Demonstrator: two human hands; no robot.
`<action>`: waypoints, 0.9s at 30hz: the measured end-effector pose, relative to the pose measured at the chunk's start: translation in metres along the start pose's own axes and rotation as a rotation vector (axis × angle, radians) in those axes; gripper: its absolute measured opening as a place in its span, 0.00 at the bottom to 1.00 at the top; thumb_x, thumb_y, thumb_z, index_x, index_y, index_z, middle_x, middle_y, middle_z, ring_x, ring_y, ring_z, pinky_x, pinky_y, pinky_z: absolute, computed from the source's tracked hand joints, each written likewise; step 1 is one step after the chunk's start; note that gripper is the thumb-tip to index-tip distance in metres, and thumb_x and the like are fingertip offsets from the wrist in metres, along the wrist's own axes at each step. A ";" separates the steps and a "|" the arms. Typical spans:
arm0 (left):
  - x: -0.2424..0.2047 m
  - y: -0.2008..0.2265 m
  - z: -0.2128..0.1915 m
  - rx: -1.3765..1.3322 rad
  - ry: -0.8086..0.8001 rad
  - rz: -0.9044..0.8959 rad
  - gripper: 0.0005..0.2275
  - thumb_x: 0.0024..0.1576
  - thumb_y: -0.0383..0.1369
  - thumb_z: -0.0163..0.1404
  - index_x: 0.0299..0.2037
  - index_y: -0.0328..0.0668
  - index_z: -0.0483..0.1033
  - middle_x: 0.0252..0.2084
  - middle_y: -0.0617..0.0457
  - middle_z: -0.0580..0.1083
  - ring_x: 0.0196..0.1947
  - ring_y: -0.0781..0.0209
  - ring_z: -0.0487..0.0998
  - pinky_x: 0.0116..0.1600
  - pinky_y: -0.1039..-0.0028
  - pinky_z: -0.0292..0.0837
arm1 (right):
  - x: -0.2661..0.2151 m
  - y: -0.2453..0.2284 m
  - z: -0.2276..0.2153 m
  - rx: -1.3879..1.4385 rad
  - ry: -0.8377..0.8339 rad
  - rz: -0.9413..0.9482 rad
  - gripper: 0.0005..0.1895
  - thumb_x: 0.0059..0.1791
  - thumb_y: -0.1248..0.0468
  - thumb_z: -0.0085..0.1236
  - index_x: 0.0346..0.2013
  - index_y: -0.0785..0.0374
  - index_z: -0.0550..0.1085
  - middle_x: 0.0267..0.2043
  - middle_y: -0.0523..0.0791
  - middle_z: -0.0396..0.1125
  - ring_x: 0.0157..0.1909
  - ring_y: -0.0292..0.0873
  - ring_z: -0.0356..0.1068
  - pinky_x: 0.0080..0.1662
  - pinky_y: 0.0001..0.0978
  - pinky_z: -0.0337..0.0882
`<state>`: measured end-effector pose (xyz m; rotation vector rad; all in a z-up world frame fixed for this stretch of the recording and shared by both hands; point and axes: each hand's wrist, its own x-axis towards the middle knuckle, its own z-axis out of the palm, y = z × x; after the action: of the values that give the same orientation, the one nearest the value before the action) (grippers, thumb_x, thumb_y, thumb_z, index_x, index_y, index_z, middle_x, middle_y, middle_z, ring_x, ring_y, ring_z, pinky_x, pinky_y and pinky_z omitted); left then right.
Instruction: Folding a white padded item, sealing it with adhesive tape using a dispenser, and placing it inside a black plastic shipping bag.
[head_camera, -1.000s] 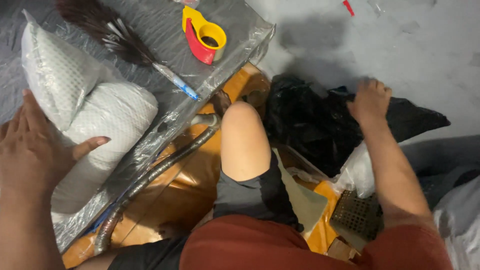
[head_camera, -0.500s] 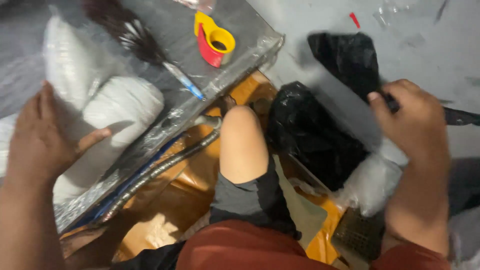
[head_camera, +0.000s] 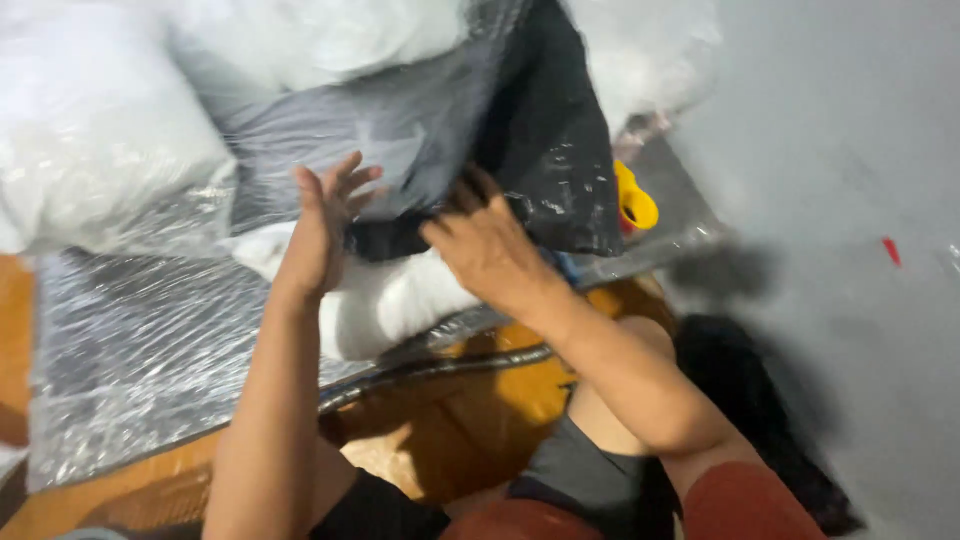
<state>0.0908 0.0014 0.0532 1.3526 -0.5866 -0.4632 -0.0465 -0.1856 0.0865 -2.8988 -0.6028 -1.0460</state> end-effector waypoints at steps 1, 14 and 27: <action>0.000 0.003 -0.009 0.002 0.026 0.009 0.47 0.56 0.71 0.18 0.75 0.39 0.49 0.72 0.30 0.57 0.71 0.24 0.57 0.70 0.39 0.53 | 0.005 -0.006 0.005 0.012 0.006 -0.025 0.06 0.46 0.65 0.56 0.37 0.56 0.78 0.45 0.51 0.74 0.60 0.59 0.69 0.62 0.59 0.60; -0.034 0.020 -0.017 0.246 0.396 -0.035 0.19 0.61 0.45 0.55 0.56 0.42 0.77 0.55 0.39 0.76 0.55 0.34 0.78 0.54 0.49 0.77 | -0.024 -0.027 0.062 0.270 -0.038 -0.040 0.10 0.50 0.67 0.56 0.45 0.54 0.77 0.68 0.50 0.64 0.75 0.59 0.55 0.70 0.75 0.42; -0.026 -0.008 -0.024 -0.436 0.737 0.035 0.12 0.57 0.37 0.51 0.42 0.37 0.83 0.39 0.43 0.80 0.43 0.46 0.82 0.55 0.52 0.76 | -0.021 0.012 0.044 0.478 0.349 0.490 0.28 0.56 0.67 0.51 0.69 0.71 0.59 0.68 0.57 0.55 0.70 0.59 0.57 0.66 0.46 0.62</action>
<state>0.0860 0.0343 0.0397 0.9900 0.1021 -0.0330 -0.0302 -0.1986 0.0406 -2.2115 -0.0911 -1.1018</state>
